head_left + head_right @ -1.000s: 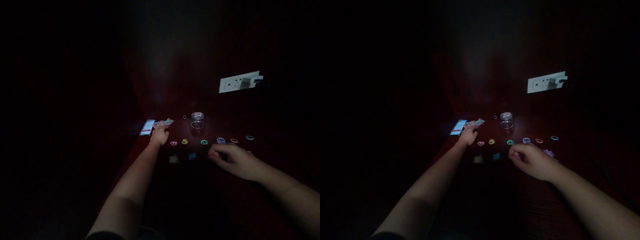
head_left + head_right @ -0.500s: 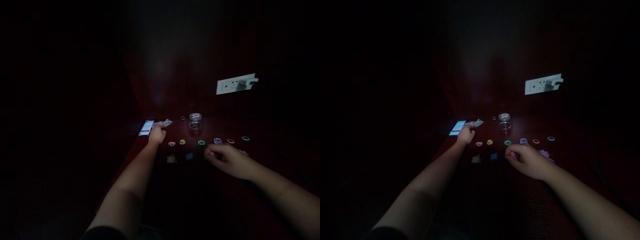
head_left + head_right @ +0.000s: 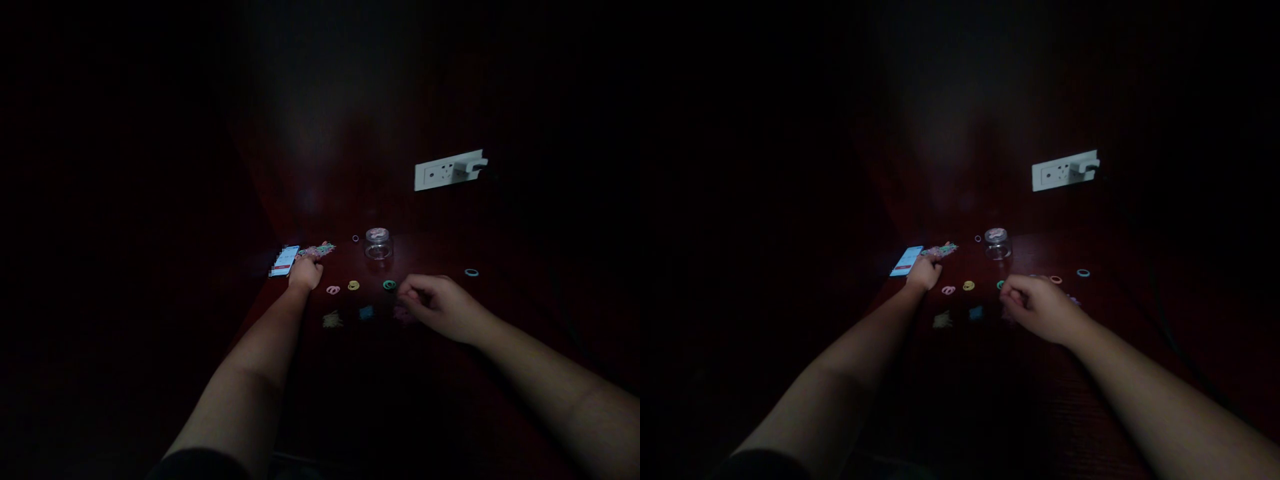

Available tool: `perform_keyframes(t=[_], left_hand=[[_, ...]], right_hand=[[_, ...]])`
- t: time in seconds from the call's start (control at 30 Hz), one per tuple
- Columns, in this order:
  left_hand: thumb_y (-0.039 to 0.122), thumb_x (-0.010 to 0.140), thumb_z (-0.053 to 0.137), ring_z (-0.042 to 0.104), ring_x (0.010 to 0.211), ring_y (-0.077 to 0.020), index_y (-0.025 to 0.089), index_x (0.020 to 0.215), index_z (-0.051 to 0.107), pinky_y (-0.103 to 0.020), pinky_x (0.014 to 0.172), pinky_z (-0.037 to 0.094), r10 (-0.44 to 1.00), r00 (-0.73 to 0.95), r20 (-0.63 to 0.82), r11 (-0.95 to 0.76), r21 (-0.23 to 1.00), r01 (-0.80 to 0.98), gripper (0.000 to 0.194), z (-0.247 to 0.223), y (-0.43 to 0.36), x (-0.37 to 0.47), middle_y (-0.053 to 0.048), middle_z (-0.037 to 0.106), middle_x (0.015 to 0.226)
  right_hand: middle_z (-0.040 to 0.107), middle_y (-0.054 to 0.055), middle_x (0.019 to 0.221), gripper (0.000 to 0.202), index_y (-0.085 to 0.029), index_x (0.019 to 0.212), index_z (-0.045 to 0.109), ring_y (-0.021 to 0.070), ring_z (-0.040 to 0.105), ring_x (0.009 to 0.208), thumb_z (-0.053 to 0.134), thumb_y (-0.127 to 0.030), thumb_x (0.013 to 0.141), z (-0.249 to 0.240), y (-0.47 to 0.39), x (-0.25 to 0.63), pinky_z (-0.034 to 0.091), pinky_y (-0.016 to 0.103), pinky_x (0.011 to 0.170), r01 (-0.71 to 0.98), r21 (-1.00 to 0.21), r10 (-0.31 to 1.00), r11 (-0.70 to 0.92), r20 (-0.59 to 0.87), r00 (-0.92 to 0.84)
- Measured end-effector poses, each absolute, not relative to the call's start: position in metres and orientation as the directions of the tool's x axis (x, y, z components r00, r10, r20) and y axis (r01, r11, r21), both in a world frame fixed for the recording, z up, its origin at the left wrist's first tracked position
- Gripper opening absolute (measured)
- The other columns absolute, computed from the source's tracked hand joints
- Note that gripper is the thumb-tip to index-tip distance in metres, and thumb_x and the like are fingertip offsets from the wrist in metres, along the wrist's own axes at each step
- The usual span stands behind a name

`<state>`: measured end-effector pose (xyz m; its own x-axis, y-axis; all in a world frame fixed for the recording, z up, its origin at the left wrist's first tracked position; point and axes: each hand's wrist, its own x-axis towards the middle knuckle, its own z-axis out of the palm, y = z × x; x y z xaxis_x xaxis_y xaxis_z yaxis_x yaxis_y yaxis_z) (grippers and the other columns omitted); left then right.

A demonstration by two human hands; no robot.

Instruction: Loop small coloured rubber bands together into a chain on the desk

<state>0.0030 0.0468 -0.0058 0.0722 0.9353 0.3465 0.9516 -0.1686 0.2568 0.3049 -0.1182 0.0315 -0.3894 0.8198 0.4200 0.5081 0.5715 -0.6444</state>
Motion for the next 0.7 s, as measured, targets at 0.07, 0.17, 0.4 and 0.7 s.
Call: perform_keyframes(t=[0.07,0.17,0.4,0.7], left_hand=[[0.022,0.085,0.053,0.060,0.119,-0.0260,0.018,0.111,0.074,-0.036,0.111,0.042,0.926,0.080,0.370,-0.187,0.262,0.947,0.033,-0.008,0.048,0.002,-0.009,0.071,0.120],[0.021,0.085,0.054,0.063,0.113,-0.0269,0.018,0.106,0.075,-0.037,0.107,0.045,0.903,0.091,0.421,-0.224,0.277,0.935,0.031,-0.010,0.048,0.001,-0.010,0.072,0.115],[0.022,0.081,0.063,0.068,0.095,-0.0230,0.020,0.087,0.074,-0.033,0.093,0.052,0.834,0.101,0.543,-0.344,0.368,0.864,0.012,-0.009,0.028,-0.004,-0.006,0.075,0.096],[0.021,0.082,0.061,0.066,0.072,-0.0135,0.017,0.084,0.066,-0.024,0.070,0.051,0.776,0.036,0.630,-0.452,0.515,0.728,0.006,0.010,-0.038,0.022,-0.002,0.070,0.079]], right_hand=[[0.050,-0.003,0.060,0.017,-0.020,0.076,0.058,0.0116,0.046,0.054,0.056,-0.030,0.090,0.032,-0.117,0.307,0.037,0.024,0.052,0.505,-0.643,0.816,0.577,0.477,-0.326],[0.048,-0.003,0.059,0.016,-0.020,0.075,0.058,0.0116,0.044,0.052,0.057,-0.030,0.088,0.032,-0.115,0.310,0.036,0.024,0.050,0.508,-0.636,0.798,0.581,0.568,-0.202],[0.053,0.000,0.061,0.018,-0.019,0.076,0.059,0.0133,0.049,0.053,0.054,-0.031,0.089,0.032,-0.112,0.311,0.037,0.025,0.048,0.513,-0.674,0.782,0.532,0.623,0.006],[0.056,0.000,0.065,0.014,-0.021,0.078,0.060,0.0140,0.051,0.056,0.055,-0.026,0.091,0.033,-0.111,0.318,0.038,0.026,0.051,0.512,-0.661,0.670,0.549,0.714,0.204]])
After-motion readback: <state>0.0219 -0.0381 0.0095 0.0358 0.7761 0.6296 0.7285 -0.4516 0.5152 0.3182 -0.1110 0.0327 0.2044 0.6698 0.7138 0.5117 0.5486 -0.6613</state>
